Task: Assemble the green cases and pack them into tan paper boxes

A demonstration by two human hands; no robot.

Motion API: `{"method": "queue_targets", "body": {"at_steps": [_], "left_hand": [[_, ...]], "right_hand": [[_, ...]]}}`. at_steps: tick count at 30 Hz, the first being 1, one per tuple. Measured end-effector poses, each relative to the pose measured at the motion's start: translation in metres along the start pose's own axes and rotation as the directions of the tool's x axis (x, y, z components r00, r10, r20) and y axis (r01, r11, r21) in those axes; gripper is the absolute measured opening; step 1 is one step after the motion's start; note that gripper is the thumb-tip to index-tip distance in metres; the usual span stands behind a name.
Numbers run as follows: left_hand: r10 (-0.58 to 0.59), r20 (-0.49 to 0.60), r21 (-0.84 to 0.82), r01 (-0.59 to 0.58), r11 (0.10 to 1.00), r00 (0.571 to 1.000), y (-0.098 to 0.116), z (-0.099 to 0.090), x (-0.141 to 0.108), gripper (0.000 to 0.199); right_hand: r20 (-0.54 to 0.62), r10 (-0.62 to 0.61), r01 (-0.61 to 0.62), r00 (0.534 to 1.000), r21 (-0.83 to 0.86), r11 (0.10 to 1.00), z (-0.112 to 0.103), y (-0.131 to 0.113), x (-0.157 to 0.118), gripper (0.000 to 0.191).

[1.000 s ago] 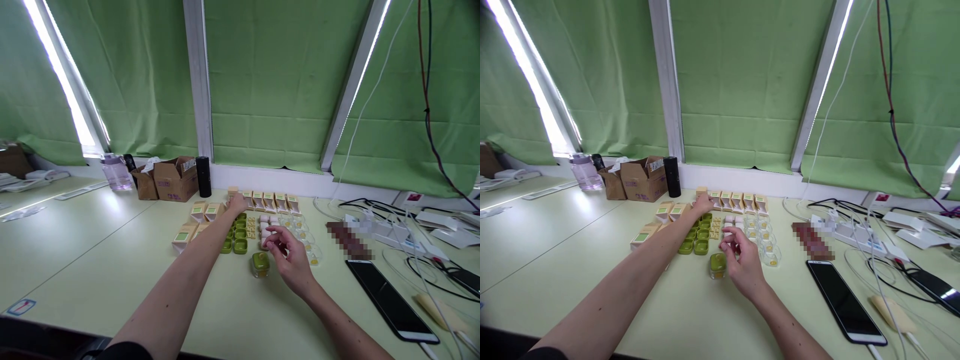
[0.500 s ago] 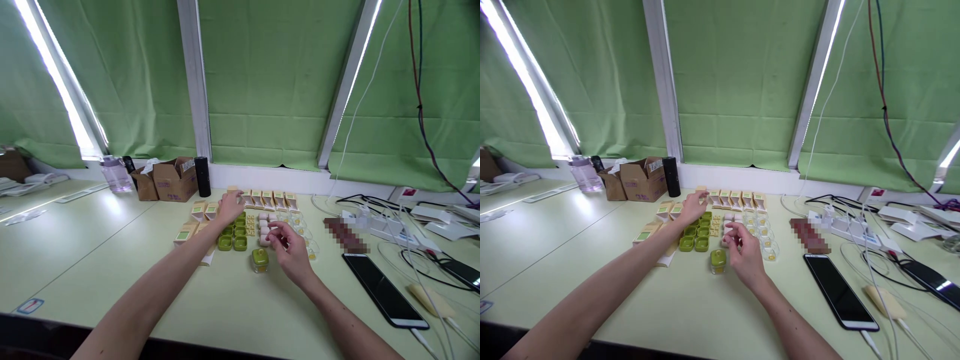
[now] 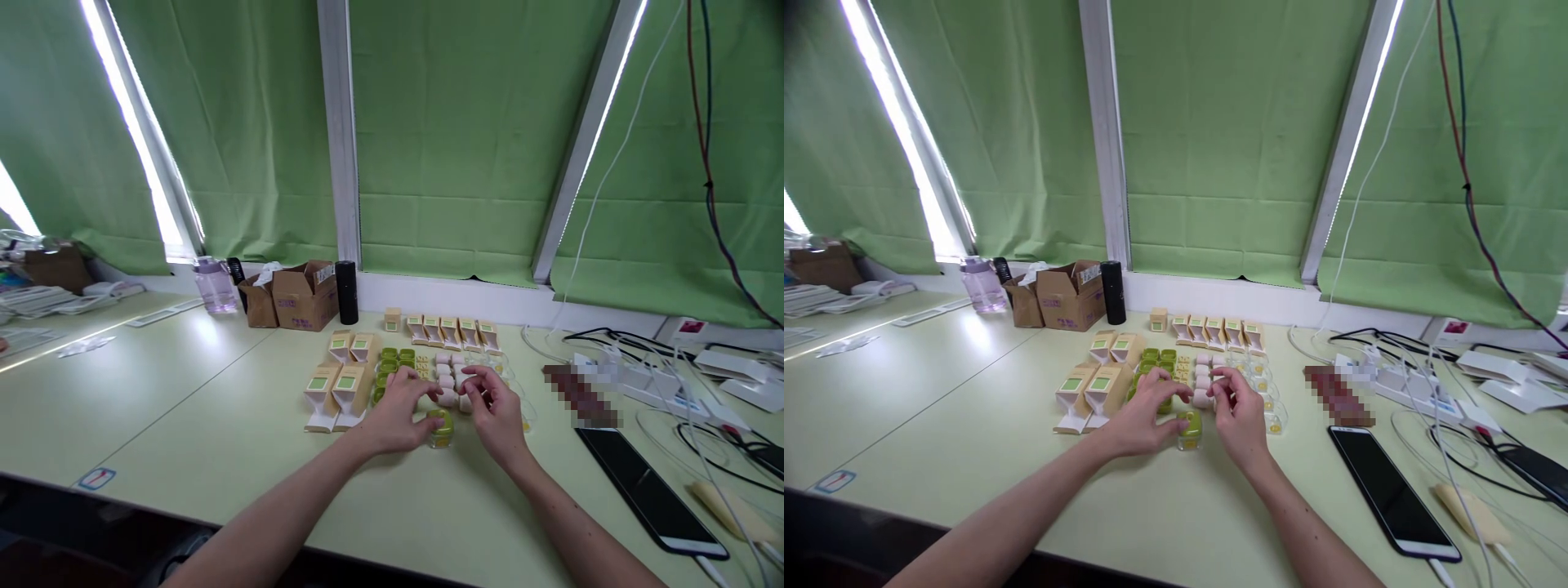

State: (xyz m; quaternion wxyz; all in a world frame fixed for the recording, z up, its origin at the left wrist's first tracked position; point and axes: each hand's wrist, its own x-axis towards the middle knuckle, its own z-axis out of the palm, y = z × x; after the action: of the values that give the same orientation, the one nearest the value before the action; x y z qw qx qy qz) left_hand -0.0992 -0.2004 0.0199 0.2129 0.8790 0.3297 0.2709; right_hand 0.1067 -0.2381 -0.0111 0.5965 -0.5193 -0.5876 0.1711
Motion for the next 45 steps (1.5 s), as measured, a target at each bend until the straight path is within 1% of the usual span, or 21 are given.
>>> {"method": "queue_targets", "body": {"at_steps": [2,5,7,10,12,14,17,19,21,25,28,31,35,38,42,45], "left_hand": [[0.043,0.055,0.053,-0.045,0.998,0.998,0.003,0.002,-0.003,0.044],[0.063,0.085,0.141,-0.075,0.987,0.994,0.005,0.005,-0.004,0.049],[0.061,0.095,0.168,-0.076,0.983,0.994,0.005,0.007,-0.005,0.048],[0.059,0.094,0.139,-0.072,0.988,0.994,0.001,0.009,-0.005,0.041],[0.051,0.048,0.099,-0.055,0.994,0.998,-0.004,0.011,-0.004,0.038],[0.024,-0.038,0.035,-0.022,0.999,0.999,-0.012,0.013,-0.003,0.037],[-0.052,-0.173,-0.137,0.028,0.99,0.984,-0.024,0.014,0.002,0.036],[-0.108,-0.223,-0.25,0.05,0.967,0.969,-0.03,0.013,0.005,0.035],[-0.139,-0.238,-0.33,0.055,0.943,0.961,-0.033,0.011,0.008,0.036],[-0.127,-0.258,-0.424,0.006,0.906,0.958,-0.032,0.007,0.008,0.042],[-0.132,-0.289,-0.428,-0.005,0.904,0.948,-0.03,0.008,0.008,0.045],[-0.157,-0.312,-0.39,0.024,0.92,0.937,-0.03,0.01,0.008,0.046],[-0.176,-0.343,-0.332,0.056,0.942,0.923,-0.03,0.013,0.009,0.046],[-0.159,-0.354,-0.34,0.031,0.94,0.922,-0.028,0.012,0.008,0.05],[-0.139,-0.343,-0.392,-0.007,0.92,0.929,-0.026,0.009,0.008,0.055],[-0.137,-0.344,-0.407,-0.016,0.913,0.929,-0.024,0.008,0.008,0.053]], "right_hand": [[-0.007,0.01,-0.01,1.0,0.003,1.0,0.0,0.002,0.0,0.024],[0.0,0.009,-0.009,1.0,-0.005,1.0,0.001,0.005,0.0,0.023],[0.012,0.01,-0.01,1.0,-0.027,1.0,0.003,0.007,0.0,0.023],[0.029,0.011,-0.01,1.0,-0.046,0.999,0.006,0.009,-0.002,0.024],[0.035,0.013,-0.012,0.999,-0.037,0.999,0.007,0.009,-0.003,0.026],[0.031,0.025,-0.025,0.999,-0.017,1.0,0.008,0.009,-0.003,0.028],[0.015,0.056,-0.056,0.998,0.042,0.998,0.008,0.008,-0.002,0.031],[0.02,0.084,-0.085,0.996,0.103,0.991,0.009,0.008,-0.001,0.034],[0.057,0.119,-0.127,0.991,0.184,0.975,0.01,0.009,-0.001,0.038],[0.193,0.148,-0.214,0.97,0.388,0.897,0.014,0.008,-0.002,0.049],[0.246,0.139,-0.247,0.959,0.488,0.837,0.018,0.005,-0.004,0.052],[0.28,0.146,-0.28,0.949,0.529,0.801,0.023,0.005,-0.005,0.052],[0.302,0.203,-0.349,0.931,0.584,0.733,0.025,0.01,-0.006,0.051],[0.337,0.239,-0.409,0.911,0.652,0.638,0.023,0.011,-0.004,0.048],[0.409,0.283,-0.497,0.868,0.71,0.499,0.019,0.012,-0.001,0.038],[0.418,0.295,-0.512,0.859,0.718,0.472,0.017,0.014,0.0,0.035]]}}
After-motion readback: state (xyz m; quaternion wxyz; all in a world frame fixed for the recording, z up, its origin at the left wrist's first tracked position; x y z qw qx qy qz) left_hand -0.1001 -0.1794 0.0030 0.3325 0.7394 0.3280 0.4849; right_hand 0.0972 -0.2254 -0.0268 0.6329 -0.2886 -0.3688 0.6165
